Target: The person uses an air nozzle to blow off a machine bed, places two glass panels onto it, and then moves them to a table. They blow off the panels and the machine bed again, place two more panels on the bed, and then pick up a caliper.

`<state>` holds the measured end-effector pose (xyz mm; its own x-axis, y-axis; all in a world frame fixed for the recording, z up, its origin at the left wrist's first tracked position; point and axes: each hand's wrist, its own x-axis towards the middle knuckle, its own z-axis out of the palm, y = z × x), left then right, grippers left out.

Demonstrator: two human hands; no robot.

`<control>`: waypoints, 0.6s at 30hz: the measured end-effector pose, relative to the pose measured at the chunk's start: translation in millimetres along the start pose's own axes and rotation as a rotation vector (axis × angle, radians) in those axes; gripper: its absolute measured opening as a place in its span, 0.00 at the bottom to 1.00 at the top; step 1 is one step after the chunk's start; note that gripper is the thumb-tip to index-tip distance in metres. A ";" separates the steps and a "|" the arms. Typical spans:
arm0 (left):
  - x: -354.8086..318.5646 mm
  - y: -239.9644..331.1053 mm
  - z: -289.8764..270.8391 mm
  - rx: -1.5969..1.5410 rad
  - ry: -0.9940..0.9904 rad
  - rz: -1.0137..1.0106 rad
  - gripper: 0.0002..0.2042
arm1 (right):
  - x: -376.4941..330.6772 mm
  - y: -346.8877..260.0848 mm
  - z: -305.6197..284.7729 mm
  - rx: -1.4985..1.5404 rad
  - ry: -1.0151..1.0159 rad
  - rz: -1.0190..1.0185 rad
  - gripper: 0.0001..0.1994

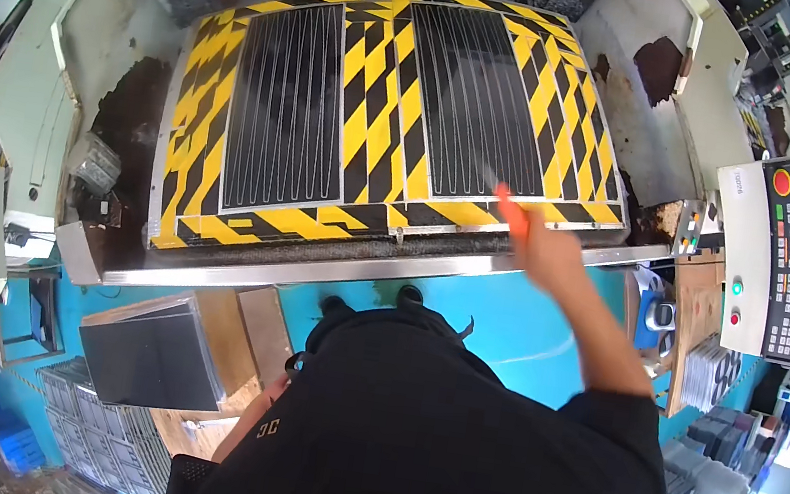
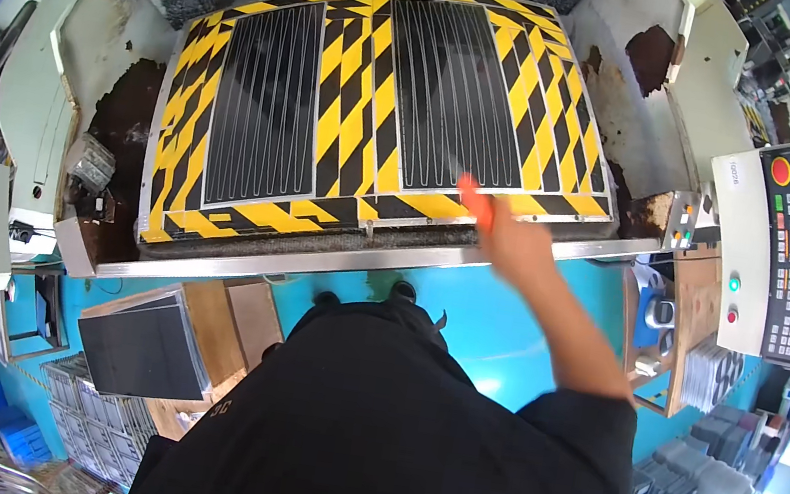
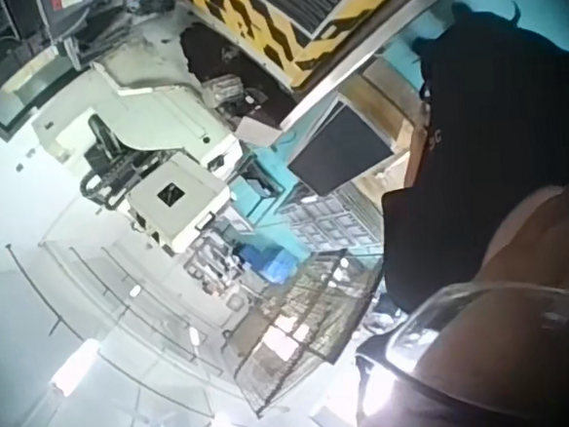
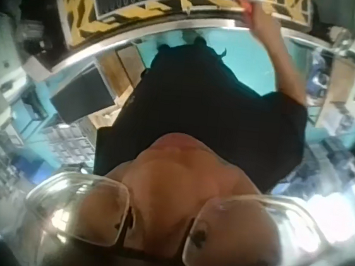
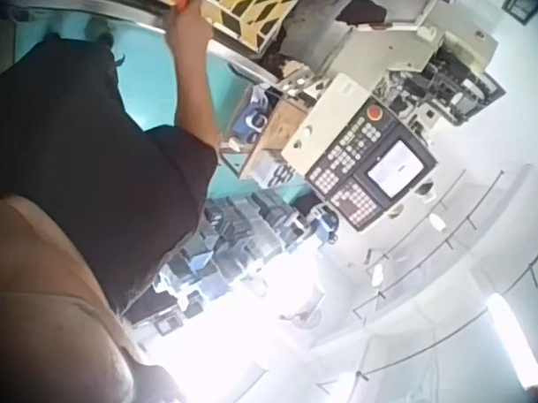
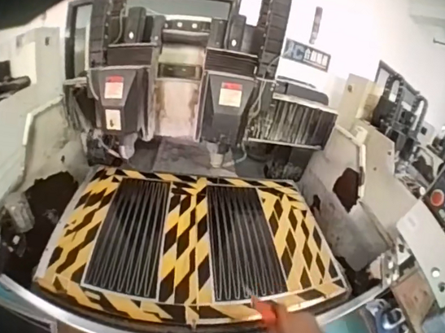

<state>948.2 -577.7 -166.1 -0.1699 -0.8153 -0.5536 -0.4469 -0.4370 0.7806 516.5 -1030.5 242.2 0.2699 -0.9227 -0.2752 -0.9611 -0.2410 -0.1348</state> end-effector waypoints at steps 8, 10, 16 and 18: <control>14.1 66.8 -42.4 -0.216 0.018 -0.372 0.31 | -23.6 -5.9 -3.3 0.071 0.067 0.189 0.18; 17.0 92.6 -57.1 -0.272 0.041 -0.395 0.31 | -28.4 -75.4 3.3 0.095 -0.068 -0.112 0.18; -9.3 28.5 -26.5 -0.543 0.183 -0.343 0.33 | 77.5 -172.2 -23.0 0.095 -0.031 -0.396 0.17; -30.5 18.4 -24.6 -0.167 0.113 -0.158 0.34 | 126.1 -144.0 -58.8 0.219 0.026 -0.151 0.17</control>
<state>966.8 -570.3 -127.7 -0.0058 -0.7648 -0.6442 -0.3075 -0.6116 0.7289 685.6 -1129.8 282.9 0.4051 -0.8893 -0.2120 -0.8737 -0.3083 -0.3762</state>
